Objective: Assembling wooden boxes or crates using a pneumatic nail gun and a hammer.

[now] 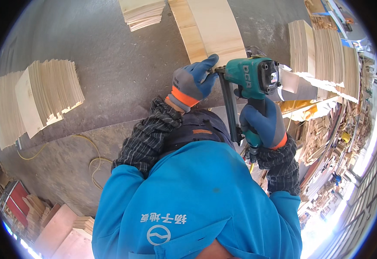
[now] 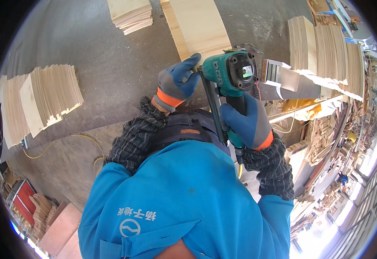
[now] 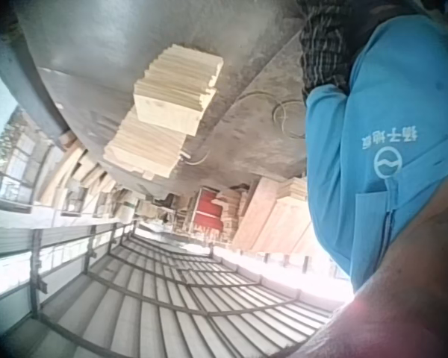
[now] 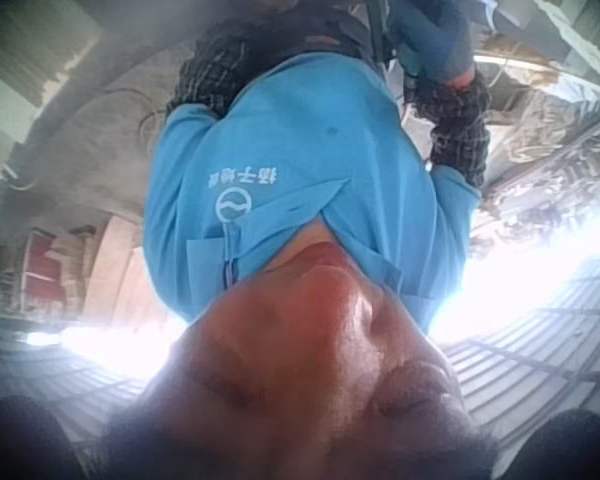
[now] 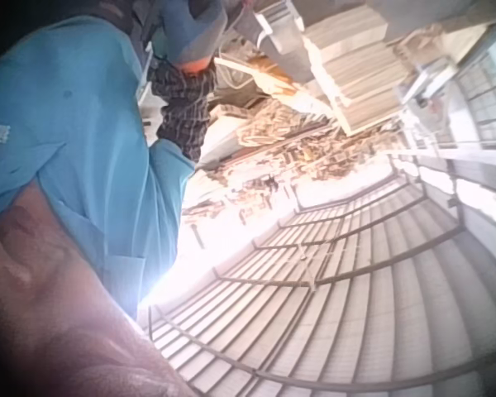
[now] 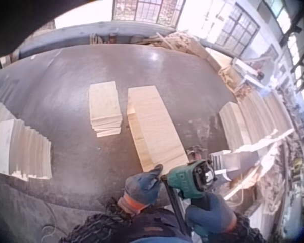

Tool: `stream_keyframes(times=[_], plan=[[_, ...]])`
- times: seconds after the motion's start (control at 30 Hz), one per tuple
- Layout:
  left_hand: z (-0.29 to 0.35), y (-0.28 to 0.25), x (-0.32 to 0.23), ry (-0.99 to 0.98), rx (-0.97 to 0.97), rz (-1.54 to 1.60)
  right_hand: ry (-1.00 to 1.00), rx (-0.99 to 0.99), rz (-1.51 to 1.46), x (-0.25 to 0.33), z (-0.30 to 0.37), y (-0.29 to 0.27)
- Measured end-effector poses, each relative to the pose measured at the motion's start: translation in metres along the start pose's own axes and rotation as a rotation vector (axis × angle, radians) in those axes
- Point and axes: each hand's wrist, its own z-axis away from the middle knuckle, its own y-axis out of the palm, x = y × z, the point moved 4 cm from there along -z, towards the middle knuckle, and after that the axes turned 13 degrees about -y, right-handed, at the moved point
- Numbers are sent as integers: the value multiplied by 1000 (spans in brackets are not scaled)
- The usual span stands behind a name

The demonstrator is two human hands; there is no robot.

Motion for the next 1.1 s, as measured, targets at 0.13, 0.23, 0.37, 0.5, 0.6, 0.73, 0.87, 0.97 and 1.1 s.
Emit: stream_keyframes(times=[0.13,0.23,0.37,0.5,0.6,0.73,0.87,0.97,1.1], plan=[[0,-1,-2,-3,17,-13,2,-18,77,2,1,-1],[0,-1,-2,-5,23,-18,16,-34,26,3,1,2],[0,-1,0,6,-31,16,6,-57,115,5,1,2],[0,2,3,-14,6,12,-23,-11,30,6,-1,2],[1,1,3,-18,9,0,-15,0,59,5,-2,1],[0,2,1,-31,10,-3,-7,-28,121,5,-1,-4],[0,1,-1,-33,-44,-18,-35,-31,35,10,-1,-12],[0,1,-1,-30,-68,-19,-38,-60,57,9,-1,-16],[0,3,-1,-35,-26,-6,-22,-72,71,4,-1,-16]])
